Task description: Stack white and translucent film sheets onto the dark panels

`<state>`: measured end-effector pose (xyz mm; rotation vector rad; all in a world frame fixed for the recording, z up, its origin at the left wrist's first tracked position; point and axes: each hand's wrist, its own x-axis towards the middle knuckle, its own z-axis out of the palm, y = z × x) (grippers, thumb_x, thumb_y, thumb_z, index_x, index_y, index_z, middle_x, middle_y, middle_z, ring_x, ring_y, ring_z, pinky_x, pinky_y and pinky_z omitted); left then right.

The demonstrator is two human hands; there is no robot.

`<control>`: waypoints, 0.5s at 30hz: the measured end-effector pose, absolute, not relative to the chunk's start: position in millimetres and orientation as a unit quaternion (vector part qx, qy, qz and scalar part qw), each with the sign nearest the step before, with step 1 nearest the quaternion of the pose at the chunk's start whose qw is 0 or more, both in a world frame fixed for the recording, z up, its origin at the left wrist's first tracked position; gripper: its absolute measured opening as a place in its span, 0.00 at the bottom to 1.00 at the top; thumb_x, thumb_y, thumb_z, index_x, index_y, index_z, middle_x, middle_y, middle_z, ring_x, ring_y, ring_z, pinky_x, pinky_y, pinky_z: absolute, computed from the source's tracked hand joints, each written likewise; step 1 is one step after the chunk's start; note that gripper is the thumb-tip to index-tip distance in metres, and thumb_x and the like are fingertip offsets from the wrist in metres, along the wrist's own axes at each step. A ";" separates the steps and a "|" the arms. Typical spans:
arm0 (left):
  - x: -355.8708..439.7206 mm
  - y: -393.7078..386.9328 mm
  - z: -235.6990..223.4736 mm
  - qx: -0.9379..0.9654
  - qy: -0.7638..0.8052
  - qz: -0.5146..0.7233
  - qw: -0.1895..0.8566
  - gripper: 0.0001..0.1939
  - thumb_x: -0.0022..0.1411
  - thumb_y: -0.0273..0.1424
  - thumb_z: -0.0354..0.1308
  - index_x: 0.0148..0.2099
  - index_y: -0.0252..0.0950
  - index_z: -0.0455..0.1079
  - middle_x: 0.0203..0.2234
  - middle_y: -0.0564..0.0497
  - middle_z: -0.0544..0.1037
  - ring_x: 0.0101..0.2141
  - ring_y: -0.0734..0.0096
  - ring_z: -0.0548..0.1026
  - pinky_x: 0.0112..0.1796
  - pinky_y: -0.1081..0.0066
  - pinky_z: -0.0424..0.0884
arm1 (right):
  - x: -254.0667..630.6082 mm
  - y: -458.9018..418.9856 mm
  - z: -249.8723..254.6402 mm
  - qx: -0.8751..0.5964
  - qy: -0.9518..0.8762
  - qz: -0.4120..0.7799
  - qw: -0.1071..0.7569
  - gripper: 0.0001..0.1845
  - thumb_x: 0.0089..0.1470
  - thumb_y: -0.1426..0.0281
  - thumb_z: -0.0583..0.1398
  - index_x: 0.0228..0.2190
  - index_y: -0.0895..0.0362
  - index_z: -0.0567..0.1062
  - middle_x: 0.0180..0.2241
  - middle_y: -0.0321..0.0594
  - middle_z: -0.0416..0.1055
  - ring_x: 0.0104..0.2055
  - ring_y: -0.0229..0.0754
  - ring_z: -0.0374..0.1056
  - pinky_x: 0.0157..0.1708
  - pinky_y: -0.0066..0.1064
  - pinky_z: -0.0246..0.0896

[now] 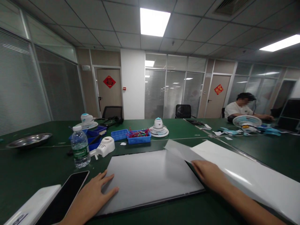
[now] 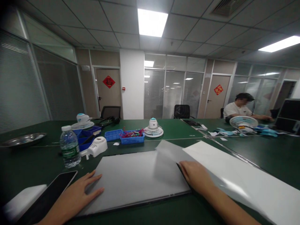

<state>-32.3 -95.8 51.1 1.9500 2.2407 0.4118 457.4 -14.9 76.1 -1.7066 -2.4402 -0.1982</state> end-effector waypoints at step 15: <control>-33.4 -97.4 48.7 0.670 0.722 0.156 0.073 0.34 0.64 0.56 0.47 0.64 0.44 0.68 0.67 0.46 0.63 0.66 0.49 0.60 0.65 0.47 0.52 | 421.7 -40.5 71.2 -0.469 -0.875 0.053 0.107 0.32 0.65 0.48 0.46 0.54 0.54 0.74 0.56 0.47 0.71 0.57 0.53 0.67 0.59 0.51 0.59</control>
